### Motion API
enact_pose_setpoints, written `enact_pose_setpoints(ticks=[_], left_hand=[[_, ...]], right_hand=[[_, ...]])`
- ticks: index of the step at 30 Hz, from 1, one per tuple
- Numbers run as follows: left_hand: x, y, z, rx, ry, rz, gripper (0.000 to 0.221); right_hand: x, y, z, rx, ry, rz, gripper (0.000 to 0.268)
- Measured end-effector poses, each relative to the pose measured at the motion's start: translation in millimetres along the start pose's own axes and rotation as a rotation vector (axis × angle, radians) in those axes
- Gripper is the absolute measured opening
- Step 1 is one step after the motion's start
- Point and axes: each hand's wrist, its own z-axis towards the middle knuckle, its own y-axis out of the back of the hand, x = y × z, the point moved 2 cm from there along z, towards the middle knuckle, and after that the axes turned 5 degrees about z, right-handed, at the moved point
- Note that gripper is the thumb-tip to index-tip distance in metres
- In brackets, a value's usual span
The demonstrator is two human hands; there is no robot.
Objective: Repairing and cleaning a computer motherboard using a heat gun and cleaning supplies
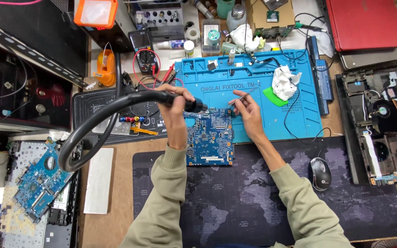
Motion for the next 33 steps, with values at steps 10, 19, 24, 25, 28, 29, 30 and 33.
enact_pose_setpoints(ticks=[10, 19, 24, 25, 28, 29, 30, 33], left_hand=[[-28.4, 3.7, -24.8, -0.031, -0.045, -0.005, 0.032], [-33.3, -9.9, -40.8, 0.013, 0.029, 0.15, 0.033], [-33.6, -9.3, -46.1, 0.063, 0.093, 0.256, 0.046], [-35.2, -11.0, -47.1, 0.066, 0.095, 0.257, 0.046], [-36.2, -12.9, -55.4, 0.081, 0.091, 0.33, 0.048], [-34.5, -12.6, -59.3, 0.095, 0.079, 0.395, 0.053], [-32.9, -12.2, -63.3, 0.109, 0.066, 0.461, 0.057], [-23.3, -1.6, -77.8, 0.139, 0.035, 0.526, 0.051]], right_hand=[[35.4, 36.1, 2.4, 0.098, -0.022, -0.736, 0.027], [58.1, 18.6, -33.2, 0.05, 0.205, -1.303, 0.033], [82.1, -35.0, -68.2, 0.245, -0.092, -0.62, 0.028], [88.2, -45.1, -69.3, 0.243, -0.094, -0.618, 0.028], [94.5, -70.8, -72.2, 0.257, -0.134, -0.142, 0.032], [88.1, -75.0, -71.1, 0.217, -0.203, 0.038, 0.041], [81.8, -79.5, -70.2, 0.176, -0.272, 0.218, 0.05], [87.9, -98.3, -65.1, 0.102, -0.424, 0.522, 0.052]])
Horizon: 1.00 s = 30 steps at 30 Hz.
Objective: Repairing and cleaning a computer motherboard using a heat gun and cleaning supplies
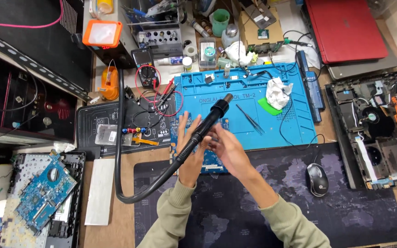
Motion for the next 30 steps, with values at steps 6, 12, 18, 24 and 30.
enact_pose_setpoints(ticks=[6, 12, 18, 24, 30], left_hand=[[-7.1, 25.4, -10.2, 0.081, 0.044, 0.099, 0.057], [-43.2, 53.4, -47.0, 0.373, -0.024, 0.496, 0.03], [-63.7, 82.2, -14.3, -0.021, -0.336, 1.227, 0.031], [-28.7, 111.9, 17.2, 0.192, 0.065, 1.195, 0.042], [-20.4, 140.6, 21.3, 0.059, -0.003, 1.29, 0.043]], right_hand=[[-39.7, 26.7, 34.0, -0.047, -0.058, 0.252, 0.034], [-32.7, 5.8, 42.2, 0.047, -0.067, 0.171, 0.037], [-50.8, -33.4, 47.7, 0.076, -0.159, 0.212, 0.034], [-71.6, -48.1, 67.0, 0.225, -0.054, 0.026, 0.048], [-103.7, -71.6, 67.2, 0.513, 0.203, -0.742, 0.018]])
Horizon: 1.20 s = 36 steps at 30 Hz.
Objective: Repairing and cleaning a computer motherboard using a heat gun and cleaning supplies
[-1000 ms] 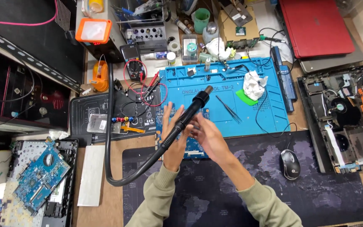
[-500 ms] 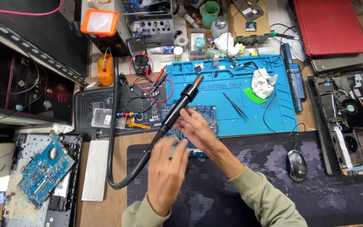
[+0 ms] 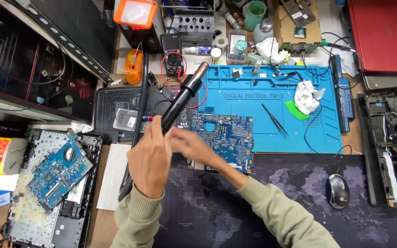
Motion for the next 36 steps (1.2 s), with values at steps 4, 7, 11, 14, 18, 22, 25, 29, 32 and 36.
enact_pose_setpoints(ticks=[4, 7, 11, 14, 18, 22, 25, 29, 32, 36], left_hand=[[7.4, 0.0, 0.2, -0.081, 0.028, 0.076, 0.045], [12.7, -0.4, -0.7, -0.126, 0.036, 0.103, 0.046], [18.8, -2.9, -2.7, -0.111, 0.054, 0.147, 0.049], [22.0, 2.8, -1.4, -0.124, 0.056, 0.163, 0.047], [28.6, 14.2, 4.3, -0.093, 0.074, 0.036, 0.045], [30.0, 53.2, 14.4, -0.153, 0.119, 0.105, 0.048], [31.1, 75.8, 22.6, -0.213, 0.125, 0.104, 0.048], [33.3, 93.4, 27.7, -0.248, 0.094, 0.17, 0.042], [37.4, 98.0, 29.8, -0.268, 0.075, 0.238, 0.041], [46.5, 89.1, 34.8, -0.29, 0.089, 0.186, 0.039]], right_hand=[[-65.5, -57.6, 17.3, 0.138, 0.108, -0.483, 0.028], [-83.0, -93.3, 25.7, 0.166, 0.089, -0.317, 0.043], [-92.8, -120.8, 28.4, 0.164, 0.026, 0.153, 0.064], [-97.7, -125.9, 31.3, 0.002, -0.046, 0.717, 0.06], [-120.4, -120.7, 42.1, 0.009, 0.03, 0.696, 0.055], [-131.4, -115.1, 40.3, 0.163, 0.183, 0.165, 0.04], [-131.3, -108.6, 39.6, 0.309, 0.332, -0.376, 0.025], [-44.2, -81.5, 35.7, 0.453, 0.55, -0.866, 0.018], [9.9, -62.9, 30.8, 0.471, 0.613, -0.801, 0.026], [23.5, -44.6, 22.4, 0.544, 0.518, -0.79, 0.014]])
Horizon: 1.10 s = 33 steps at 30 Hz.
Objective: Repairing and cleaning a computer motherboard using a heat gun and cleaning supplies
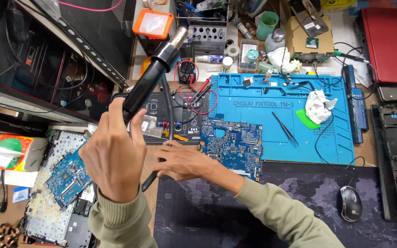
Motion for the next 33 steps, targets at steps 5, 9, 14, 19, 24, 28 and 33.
enact_pose_setpoints(ticks=[5, 9, 14, 19, 24, 28, 33], left_hand=[[-3.4, -71.7, -10.1, 0.027, 0.045, -0.117, 0.042], [-12.1, -112.8, -6.9, 0.077, 0.106, -0.213, 0.047], [-12.7, -153.3, -6.0, 0.099, 0.179, -0.319, 0.048], [-5.5, -196.6, -7.2, 0.051, 0.298, -0.379, 0.045], [8.8, -236.8, 8.9, 0.023, 0.485, -0.515, 0.047], [13.8, -249.8, 34.7, 0.011, 0.542, -0.709, 0.043], [10.7, -291.8, 61.0, 0.078, 0.604, -0.81, 0.052]], right_hand=[[-19.1, -7.8, -42.1, 0.1, -0.14, 0.029, 0.02], [-31.0, -13.5, -66.5, 0.027, -0.198, -0.022, 0.018], [-31.9, -13.3, -70.6, 0.024, -0.19, -0.033, 0.013], [-30.2, -20.2, -64.3, 0.05, -0.171, -0.032, 0.013], [-32.7, -26.4, -61.1, -0.028, -0.181, -0.026, 0.025], [-27.9, -24.4, -52.1, -0.055, -0.21, 0.031, 0.021], [-20.8, -15.9, -37.0, -0.12, -0.201, 0.021, 0.022]])
